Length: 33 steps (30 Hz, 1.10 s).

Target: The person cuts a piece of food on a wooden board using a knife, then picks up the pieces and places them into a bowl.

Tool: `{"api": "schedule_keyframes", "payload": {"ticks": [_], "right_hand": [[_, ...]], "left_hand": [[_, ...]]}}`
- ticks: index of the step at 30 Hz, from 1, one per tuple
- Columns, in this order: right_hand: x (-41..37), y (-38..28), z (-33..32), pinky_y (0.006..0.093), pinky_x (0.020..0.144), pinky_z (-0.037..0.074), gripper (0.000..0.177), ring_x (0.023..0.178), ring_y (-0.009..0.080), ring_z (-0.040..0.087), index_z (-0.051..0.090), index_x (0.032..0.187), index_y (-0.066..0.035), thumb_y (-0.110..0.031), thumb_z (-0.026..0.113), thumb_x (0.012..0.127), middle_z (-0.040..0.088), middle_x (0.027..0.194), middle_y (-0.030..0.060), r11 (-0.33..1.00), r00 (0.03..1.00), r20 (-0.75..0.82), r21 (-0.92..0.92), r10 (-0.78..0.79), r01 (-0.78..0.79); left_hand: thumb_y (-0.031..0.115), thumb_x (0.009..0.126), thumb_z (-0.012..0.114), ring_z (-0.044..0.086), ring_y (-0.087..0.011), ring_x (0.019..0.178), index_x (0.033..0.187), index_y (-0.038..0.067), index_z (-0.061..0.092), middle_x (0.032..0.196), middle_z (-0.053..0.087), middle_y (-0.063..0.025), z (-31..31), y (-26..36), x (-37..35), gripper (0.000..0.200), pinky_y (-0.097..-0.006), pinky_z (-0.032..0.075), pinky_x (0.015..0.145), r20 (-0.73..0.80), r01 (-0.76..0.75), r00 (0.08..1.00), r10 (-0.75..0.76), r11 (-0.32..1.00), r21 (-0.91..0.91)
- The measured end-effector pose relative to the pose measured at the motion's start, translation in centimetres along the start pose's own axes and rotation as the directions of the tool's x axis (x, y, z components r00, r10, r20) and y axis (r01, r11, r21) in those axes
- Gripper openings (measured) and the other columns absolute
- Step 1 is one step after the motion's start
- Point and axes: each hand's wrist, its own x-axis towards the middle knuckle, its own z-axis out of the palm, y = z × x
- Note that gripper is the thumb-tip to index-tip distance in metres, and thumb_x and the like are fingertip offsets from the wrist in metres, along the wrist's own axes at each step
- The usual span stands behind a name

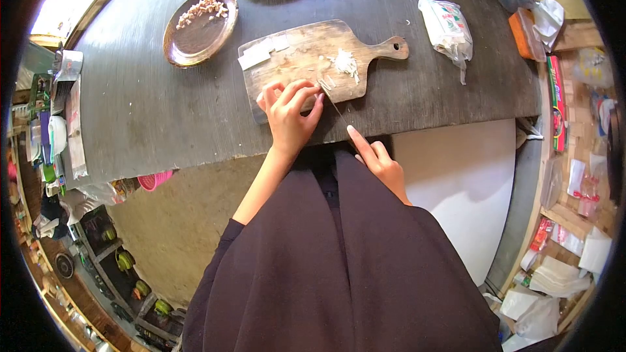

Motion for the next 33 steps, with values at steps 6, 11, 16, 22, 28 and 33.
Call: {"api": "schedule_keyframes", "payload": {"ticks": [6,11,16,22,28,33], "right_hand": [[-0.2,0.2,-0.4,0.0381,0.053,0.057,0.069,0.056,0.0216,0.062,0.05,0.154,-0.035,-0.019,0.073,0.091,0.049,0.087,0.0033,0.999,1.0,0.002,0.037,0.013,-0.013],[0.9,1.0,-0.1,0.0404,0.056,0.058,0.068,0.06,0.0249,0.064,0.05,0.153,-0.035,-0.017,0.072,0.092,0.052,0.089,0.0049,0.997,0.998,-0.041,0.053,0.051,-0.049],[1.3,0.6,-1.5,0.042,0.059,0.059,0.065,0.063,0.0279,0.065,0.05,0.153,-0.036,-0.017,0.069,0.094,0.055,0.088,0.0056,0.991,0.997,-0.021,0.12,0.07,-0.067],[0.9,0.9,-0.9,0.0416,0.058,0.059,0.066,0.06,0.0268,0.065,0.048,0.154,-0.036,-0.018,0.07,0.094,0.055,0.088,0.005,0.993,0.999,0.034,0.109,0.033,-0.036],[0.5,0.8,-0.9,0.0394,0.056,0.059,0.066,0.058,0.0251,0.064,0.049,0.153,-0.036,-0.018,0.071,0.093,0.052,0.087,0.0046,0.996,0.999,0.038,0.086,0.002,-0.005],[0.4,0.8,-0.7,0.0382,0.055,0.059,0.067,0.057,0.0234,0.063,0.049,0.153,-0.035,-0.018,0.072,0.092,0.051,0.086,0.0037,0.996,1.0,0.02,0.087,-0.011,0.009]], "left_hand": [[0.023,0.078,0.084,0.054,-0.0246,0.105,0.093,0.022,0.078,0.107,0.074,0.0094,-0.2,0.1,0.2,0.016,-0.0412,0.032,0.098,0.011,0.003,1.0,-0.004,1.0,0.017],[0.024,0.079,0.084,0.054,-0.0245,0.105,0.092,0.022,0.077,0.105,0.074,0.0096,-0.1,0.2,0.2,0.015,-0.0411,0.032,0.097,0.009,0.003,1.0,-0.003,1.0,0.009],[0.024,0.079,0.084,0.054,-0.0246,0.105,0.091,0.022,0.077,0.105,0.074,0.0097,-0.2,0.2,0.2,0.014,-0.0409,0.032,0.097,0.008,0.003,1.0,-0.003,1.0,0.001],[0.023,0.079,0.083,0.054,-0.0248,0.105,0.092,0.022,0.077,0.105,0.074,0.0092,-0.1,0.1,0.2,0.014,-0.0407,0.032,0.098,0.011,0.001,1.0,-0.001,1.0,0.005],[0.02,0.079,0.082,0.054,-0.0248,0.106,0.093,0.021,0.078,0.107,0.074,0.0091,-0.1,0.2,0.3,0.015,-0.0406,0.032,0.098,0.013,-0.001,1.0,0.001,1.0,0.006],[0.019,0.078,0.082,0.054,-0.0247,0.104,0.092,0.021,0.077,0.107,0.074,0.0091,-0.1,0.1,0.3,0.016,-0.0407,0.032,0.098,0.011,-0.014,1.0,0.014,1.0,0.028]]}}
